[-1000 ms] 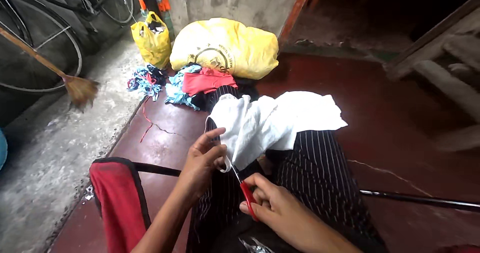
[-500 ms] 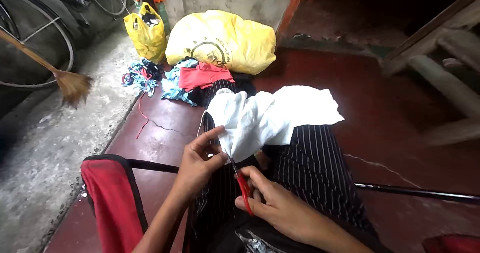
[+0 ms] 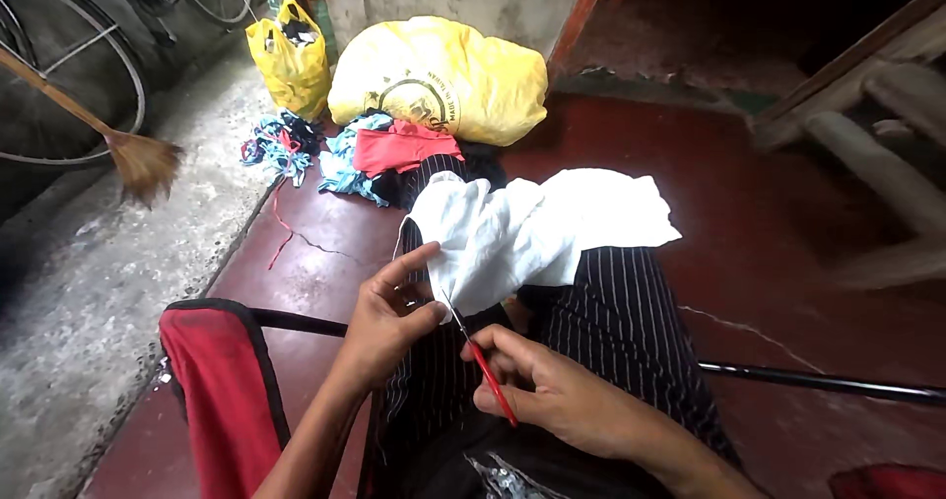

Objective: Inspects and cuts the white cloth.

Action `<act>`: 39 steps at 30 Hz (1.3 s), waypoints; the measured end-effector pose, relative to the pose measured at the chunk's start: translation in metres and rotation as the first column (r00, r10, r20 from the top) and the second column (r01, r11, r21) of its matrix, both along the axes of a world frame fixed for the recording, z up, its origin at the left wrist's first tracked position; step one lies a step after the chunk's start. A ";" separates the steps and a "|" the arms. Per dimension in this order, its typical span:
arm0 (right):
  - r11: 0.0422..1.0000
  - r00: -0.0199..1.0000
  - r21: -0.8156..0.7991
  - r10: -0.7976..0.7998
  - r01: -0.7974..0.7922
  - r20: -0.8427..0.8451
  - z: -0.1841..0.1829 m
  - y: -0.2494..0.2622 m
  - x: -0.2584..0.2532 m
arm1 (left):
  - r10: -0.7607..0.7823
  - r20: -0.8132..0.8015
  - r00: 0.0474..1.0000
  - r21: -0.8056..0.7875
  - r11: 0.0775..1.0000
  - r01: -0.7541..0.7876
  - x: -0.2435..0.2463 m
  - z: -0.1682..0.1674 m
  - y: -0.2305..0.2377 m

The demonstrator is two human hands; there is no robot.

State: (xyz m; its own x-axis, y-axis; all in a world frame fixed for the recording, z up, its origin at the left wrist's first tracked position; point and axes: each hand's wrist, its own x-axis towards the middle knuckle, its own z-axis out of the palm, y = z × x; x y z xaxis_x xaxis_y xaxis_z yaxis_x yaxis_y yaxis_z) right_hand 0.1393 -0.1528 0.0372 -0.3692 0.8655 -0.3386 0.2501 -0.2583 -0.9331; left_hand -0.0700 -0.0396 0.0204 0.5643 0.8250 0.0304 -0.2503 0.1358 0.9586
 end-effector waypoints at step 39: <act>0.999 0.975 -0.047 -0.027 0.017 -0.220 0.000 0.005 -0.020 | -0.167 0.052 0.985 -0.025 0.985 0.168 -0.012 -0.005 0.009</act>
State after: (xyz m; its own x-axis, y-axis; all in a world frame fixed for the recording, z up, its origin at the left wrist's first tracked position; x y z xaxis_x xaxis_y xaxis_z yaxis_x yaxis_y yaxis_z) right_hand 0.1192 -0.1479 0.0367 -0.4200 0.8602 -0.2891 0.0333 -0.3037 -0.9522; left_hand -0.0823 -0.0306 0.0150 0.6931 0.7198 0.0396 -0.2690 0.2073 0.9406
